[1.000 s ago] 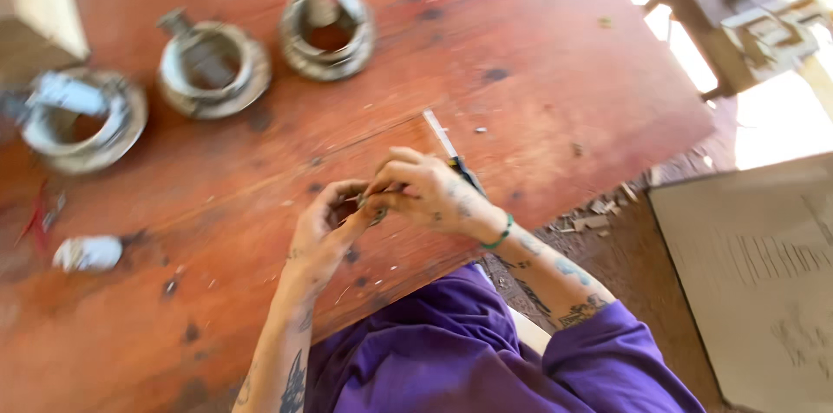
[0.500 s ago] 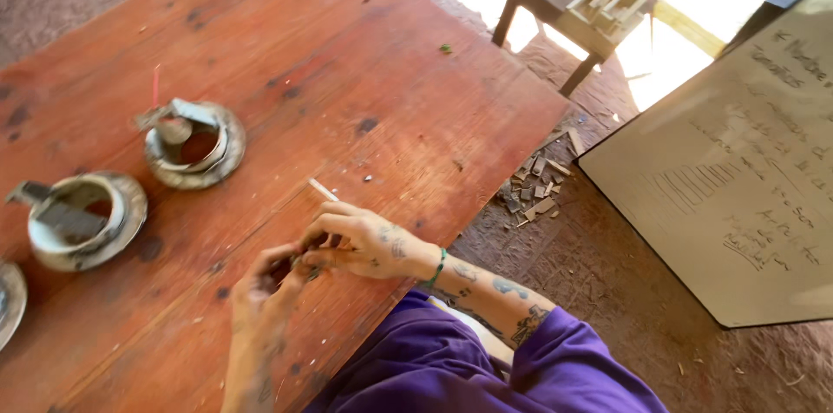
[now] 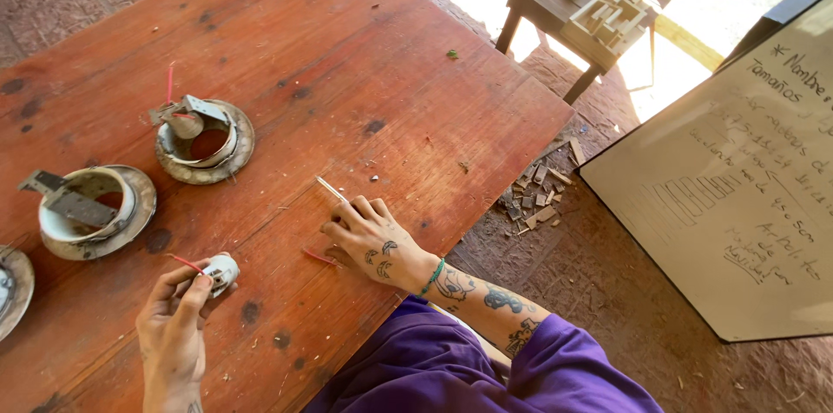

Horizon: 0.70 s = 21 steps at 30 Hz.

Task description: The person strips red wires and inserts them into a small white ceramic electrical component, securing them with a screwdriver. They then insert a wire into a larger ceramic socket and tighten it.

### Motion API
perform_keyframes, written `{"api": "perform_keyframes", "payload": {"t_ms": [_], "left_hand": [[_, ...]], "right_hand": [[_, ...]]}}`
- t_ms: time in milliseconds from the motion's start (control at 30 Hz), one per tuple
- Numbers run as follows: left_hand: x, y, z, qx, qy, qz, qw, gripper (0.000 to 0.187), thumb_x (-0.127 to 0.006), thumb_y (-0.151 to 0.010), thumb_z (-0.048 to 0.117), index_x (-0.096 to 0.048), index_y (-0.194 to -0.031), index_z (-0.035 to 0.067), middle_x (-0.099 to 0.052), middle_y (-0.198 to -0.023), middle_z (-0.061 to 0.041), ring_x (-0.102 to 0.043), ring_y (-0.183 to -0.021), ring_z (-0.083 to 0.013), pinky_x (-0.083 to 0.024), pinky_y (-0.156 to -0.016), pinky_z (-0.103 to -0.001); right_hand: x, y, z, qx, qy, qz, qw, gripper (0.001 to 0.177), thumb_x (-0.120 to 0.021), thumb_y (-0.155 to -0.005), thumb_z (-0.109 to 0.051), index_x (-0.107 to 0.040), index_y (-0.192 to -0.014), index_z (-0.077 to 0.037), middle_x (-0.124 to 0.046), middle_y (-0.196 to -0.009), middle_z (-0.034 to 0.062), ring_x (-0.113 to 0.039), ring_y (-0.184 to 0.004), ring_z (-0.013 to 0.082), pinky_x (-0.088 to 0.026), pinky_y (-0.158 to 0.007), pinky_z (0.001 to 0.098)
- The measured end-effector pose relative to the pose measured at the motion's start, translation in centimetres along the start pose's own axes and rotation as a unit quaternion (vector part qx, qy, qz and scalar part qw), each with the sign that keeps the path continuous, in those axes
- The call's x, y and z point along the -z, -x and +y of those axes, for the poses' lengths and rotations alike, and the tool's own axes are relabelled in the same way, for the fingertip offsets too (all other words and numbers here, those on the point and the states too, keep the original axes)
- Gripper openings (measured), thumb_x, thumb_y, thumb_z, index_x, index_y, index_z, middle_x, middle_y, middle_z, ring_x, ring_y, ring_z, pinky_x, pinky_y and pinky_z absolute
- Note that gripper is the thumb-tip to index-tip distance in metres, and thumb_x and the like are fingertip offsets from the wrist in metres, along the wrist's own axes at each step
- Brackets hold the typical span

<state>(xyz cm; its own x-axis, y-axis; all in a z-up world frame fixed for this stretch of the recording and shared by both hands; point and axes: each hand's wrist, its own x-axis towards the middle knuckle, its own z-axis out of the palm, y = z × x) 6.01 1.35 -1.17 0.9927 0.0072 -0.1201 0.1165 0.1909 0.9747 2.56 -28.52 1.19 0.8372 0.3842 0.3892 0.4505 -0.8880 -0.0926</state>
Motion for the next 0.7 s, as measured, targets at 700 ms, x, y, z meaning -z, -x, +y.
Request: {"api": "perform_keyframes", "payload": {"t_ms": [700], "left_hand": [[-0.8,0.6,0.9,0.011,0.013,-0.008,1.0,0.022,-0.063,-0.097,0.009,-0.065,-0.117,-0.001,-0.071,-0.114,-0.018,-0.069,-0.103,-0.0245,-0.064,-0.088,-0.039]], "right_hand": [[-1.1,-1.3,0.2,0.047,0.049,-0.04,0.997,0.018,-0.055,-0.09,-0.001,-0.06,-0.102,-0.013,-0.055,-0.109,0.0077,-0.05,-0.093,0.0269,-0.04,-0.084,0.0406]]}}
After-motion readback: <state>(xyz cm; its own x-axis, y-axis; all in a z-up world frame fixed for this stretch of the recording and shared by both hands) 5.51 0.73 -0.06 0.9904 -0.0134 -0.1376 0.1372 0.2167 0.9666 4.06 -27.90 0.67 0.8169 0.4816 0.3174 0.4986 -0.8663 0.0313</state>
